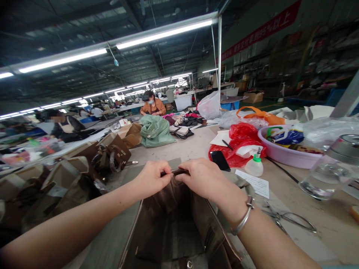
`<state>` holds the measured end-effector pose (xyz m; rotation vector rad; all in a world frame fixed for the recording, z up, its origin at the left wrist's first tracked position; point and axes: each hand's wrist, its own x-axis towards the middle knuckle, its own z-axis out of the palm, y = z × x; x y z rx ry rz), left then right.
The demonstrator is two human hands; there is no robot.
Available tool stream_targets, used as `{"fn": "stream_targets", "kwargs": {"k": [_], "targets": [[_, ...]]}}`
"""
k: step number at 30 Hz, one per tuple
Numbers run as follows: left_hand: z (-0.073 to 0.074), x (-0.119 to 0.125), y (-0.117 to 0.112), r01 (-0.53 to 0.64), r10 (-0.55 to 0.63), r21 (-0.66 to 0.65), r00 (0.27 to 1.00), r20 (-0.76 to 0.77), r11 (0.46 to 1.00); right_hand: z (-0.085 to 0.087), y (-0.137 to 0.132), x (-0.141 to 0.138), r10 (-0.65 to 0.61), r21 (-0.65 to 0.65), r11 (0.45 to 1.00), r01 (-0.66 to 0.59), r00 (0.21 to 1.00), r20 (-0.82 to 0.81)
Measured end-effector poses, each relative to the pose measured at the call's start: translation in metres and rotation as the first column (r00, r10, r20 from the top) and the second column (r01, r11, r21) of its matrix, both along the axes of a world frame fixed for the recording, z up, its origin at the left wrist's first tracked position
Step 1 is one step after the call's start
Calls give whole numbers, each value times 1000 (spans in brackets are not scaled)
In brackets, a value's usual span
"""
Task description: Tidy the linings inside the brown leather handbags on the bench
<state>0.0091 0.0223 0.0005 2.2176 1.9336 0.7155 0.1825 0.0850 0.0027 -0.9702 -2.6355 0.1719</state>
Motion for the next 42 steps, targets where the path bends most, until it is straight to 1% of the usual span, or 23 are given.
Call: {"fn": "stream_targets", "kwargs": {"k": [4, 8, 10, 13, 16, 21, 26, 31, 33, 36, 38, 42], "targets": [[-1, -3, 0, -3, 4, -35, 999, 38, 999, 5, 4, -7, -28, 11, 1000, 27, 997, 68], [-2, -14, -4, -26, 34, -78, 993, 110, 997, 4, 6, -12, -40, 16, 999, 39, 996, 74], [-2, -19, -6, -27, 35, -102, 997, 75, 994, 2, 6, -11, -40, 37, 999, 37, 997, 72], [-1, -23, -8, 6, -8, -146, 1000, -12, 989, 1, 7, -10, -14, 73, 997, 8, 997, 79], [1, -22, -8, 28, -37, -155, 998, -56, 988, 1, 7, -9, 11, 103, 994, -21, 996, 93], [6, -18, -6, 42, -63, -160, 990, -125, 986, 1, 8, -9, 16, 118, 993, -28, 994, 104], [6, -16, -4, 59, -78, -142, 989, -130, 988, 0, 9, -10, 35, 117, 992, -48, 993, 108], [4, -17, -3, 48, -66, -129, 988, -136, 990, 0, 9, -8, 21, 76, 997, -29, 995, 95], [4, -16, -3, 45, -64, -129, 987, -144, 991, 0, 9, -7, 56, 63, 996, -61, 996, 72], [4, -15, -4, 55, -75, -130, 985, -157, 990, 1, 8, -7, 153, 82, 984, -155, 988, 35], [4, -15, -3, 63, -84, -128, 982, -171, 990, 3, 7, -11, 175, 106, 978, -180, 983, 50], [3, -16, -3, 63, -86, -118, 976, -199, 991, 7, 6, -19, 156, 134, 976, -174, 978, 136]]}}
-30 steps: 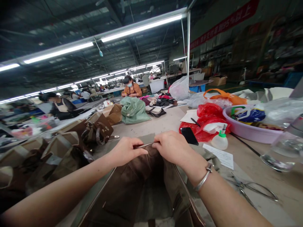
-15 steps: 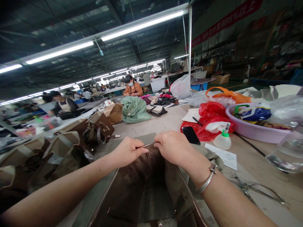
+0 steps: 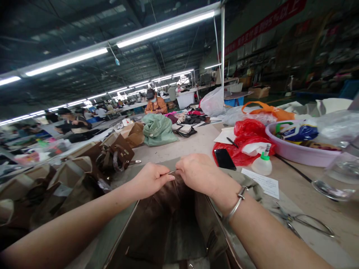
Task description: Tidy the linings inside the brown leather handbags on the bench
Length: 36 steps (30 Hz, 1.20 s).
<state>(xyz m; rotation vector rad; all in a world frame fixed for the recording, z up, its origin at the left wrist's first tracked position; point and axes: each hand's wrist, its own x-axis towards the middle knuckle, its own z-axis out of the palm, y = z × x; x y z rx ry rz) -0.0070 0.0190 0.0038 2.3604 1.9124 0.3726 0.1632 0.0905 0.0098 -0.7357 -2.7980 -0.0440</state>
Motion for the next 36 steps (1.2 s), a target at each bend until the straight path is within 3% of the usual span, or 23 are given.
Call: {"fn": "stream_targets", "kwargs": {"k": [9, 13, 19, 25, 31, 36], "targets": [[6, -4, -14, -7, 6, -19, 1000, -21, 1000, -3, 1, 4, 20, 83, 996, -21, 1000, 21], [2, -3, -13, -5, 9, 32, 993, -118, 999, -3, 0, 3, -4, 65, 998, 3, 1000, 17], [2, 0, -14, -11, 16, 49, 995, -103, 999, -6, 0, 6, -38, 23, 999, 38, 999, 1], [2, 2, -16, -35, 40, 60, 996, -80, 998, -2, -6, 8, 55, 16, 998, -55, 998, -25], [0, 0, -16, -36, 47, 67, 984, -171, 997, 2, -10, -7, -51, 72, 996, 47, 997, 58], [5, -3, -13, 53, -34, 82, 975, -219, 995, 3, -14, -11, -98, 66, 993, 93, 992, 79]]}}
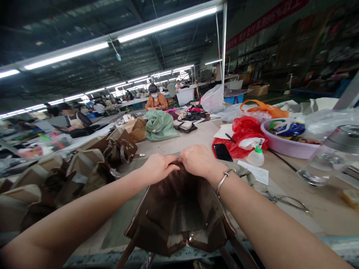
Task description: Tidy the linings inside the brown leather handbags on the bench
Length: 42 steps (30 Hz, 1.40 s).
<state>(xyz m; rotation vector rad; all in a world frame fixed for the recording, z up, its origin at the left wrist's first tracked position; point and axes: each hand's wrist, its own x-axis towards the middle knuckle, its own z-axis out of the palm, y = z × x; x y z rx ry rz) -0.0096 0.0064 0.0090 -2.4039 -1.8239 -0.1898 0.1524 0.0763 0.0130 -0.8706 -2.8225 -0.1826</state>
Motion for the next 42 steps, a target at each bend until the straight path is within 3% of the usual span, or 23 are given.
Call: {"fn": "stream_targets", "kwargs": {"k": [7, 13, 17, 21, 23, 25, 28, 32, 37, 42], "targets": [[-1, 8, 5, -57, 58, 20, 997, -50, 998, 4, 0, 15, -36, -128, 991, 39, 999, 25], [-2, 10, 4, -47, 48, 36, 998, -27, 998, 7, -8, 9, -73, 35, 997, 70, 993, 90], [-3, 4, 6, -21, 22, 33, 999, -40, 999, 6, -12, 4, -115, 38, 993, 113, 991, 70], [-3, 1, 4, -2, 4, 39, 999, -52, 999, 5, -8, 13, -164, -180, 970, 163, 986, 9], [-2, 1, 2, -10, 13, 46, 999, -51, 999, 4, -6, 20, -149, -316, 941, 121, 987, -64], [-2, 1, 0, -33, 35, 37, 999, -40, 999, 3, -6, 27, -144, -360, 929, 87, 980, -134], [-2, 1, 0, -71, 71, 22, 997, 0, 997, 1, -8, 28, -146, -309, 945, 105, 983, -111], [-5, -2, 2, -87, 84, 10, 985, 153, 996, 4, -12, 19, -194, -149, 968, 201, 979, 61], [-3, -13, -3, 3, 17, -52, 930, 368, 999, 8, -17, 10, -291, -27, 955, 296, 949, 124], [1, -15, -8, -87, 109, -100, 964, 242, 991, 4, -19, 14, -316, -19, 947, 320, 943, 108]]}}
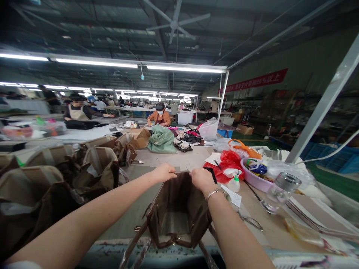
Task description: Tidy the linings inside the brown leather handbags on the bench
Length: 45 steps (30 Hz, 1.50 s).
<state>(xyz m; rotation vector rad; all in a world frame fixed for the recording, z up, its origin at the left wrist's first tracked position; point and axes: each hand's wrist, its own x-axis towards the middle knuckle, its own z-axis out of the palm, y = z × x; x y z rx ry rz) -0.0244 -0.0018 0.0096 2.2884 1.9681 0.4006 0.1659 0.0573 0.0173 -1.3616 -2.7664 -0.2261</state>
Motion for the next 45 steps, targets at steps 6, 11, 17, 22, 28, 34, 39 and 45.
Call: {"fn": "stream_targets", "kwargs": {"k": [6, 11, 17, 22, 28, 34, 39, 45], "targets": [[-1, 10, -1, -71, 76, 39, 988, -137, 997, -5, 6, 16, 93, -126, 984, -124, 970, -224], [0, 11, -1, -72, 74, 19, 980, -184, 997, -5, 11, 12, 230, 7, 972, -234, 946, -229], [-2, 10, 2, -82, 86, 29, 973, -215, 996, -6, 19, -2, 230, 19, 973, -230, 966, -118], [2, 8, 1, 5, 15, 93, 976, -216, 996, -6, 17, -4, 257, 11, 966, -258, 958, -123], [4, 11, 5, 4, 9, 63, 978, -207, 998, -2, 14, -3, 238, -29, 970, -243, 963, -128], [2, 14, 10, -32, 36, 25, 983, -181, 999, -2, 18, 1, 202, -147, 963, -225, 966, -159], [-2, 12, 13, -53, 54, 13, 986, -155, 999, -2, 15, -6, 118, -32, 992, -120, 992, -50], [-4, 14, 16, -64, 65, 16, 982, -175, 998, -4, 16, -5, 220, -74, 970, -230, 968, -122]]}}
